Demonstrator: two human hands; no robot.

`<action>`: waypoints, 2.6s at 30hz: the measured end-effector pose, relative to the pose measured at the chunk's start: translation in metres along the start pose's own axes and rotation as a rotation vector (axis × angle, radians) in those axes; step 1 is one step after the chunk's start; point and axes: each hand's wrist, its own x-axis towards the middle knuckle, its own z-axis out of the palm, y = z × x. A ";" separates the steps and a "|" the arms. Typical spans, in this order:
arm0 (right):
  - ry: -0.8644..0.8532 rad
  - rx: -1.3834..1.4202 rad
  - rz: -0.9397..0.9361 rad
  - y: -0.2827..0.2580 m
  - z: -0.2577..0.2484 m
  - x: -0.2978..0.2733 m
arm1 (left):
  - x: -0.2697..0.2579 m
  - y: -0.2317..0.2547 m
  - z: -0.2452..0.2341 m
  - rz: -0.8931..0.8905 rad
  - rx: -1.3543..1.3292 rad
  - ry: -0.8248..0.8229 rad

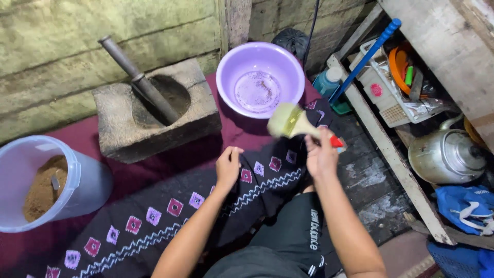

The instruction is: The person uses a hand brush to clean out a purple plastic bowl and then thoroughly brushes a long, dark patterned textile laid out on the table.

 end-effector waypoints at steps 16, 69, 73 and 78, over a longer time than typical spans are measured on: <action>-0.163 -0.123 0.123 0.063 0.047 -0.049 | -0.039 0.009 -0.080 0.356 0.092 0.201; -0.989 -1.247 -0.880 0.016 0.207 0.078 | 0.139 0.025 0.060 -0.352 -0.689 -0.040; -0.978 -1.222 -0.916 0.013 0.202 0.078 | 0.131 0.040 0.057 -0.352 -0.711 -0.021; -0.956 -1.159 -0.860 0.009 0.192 0.062 | 0.140 0.023 0.060 -0.332 -0.652 -0.063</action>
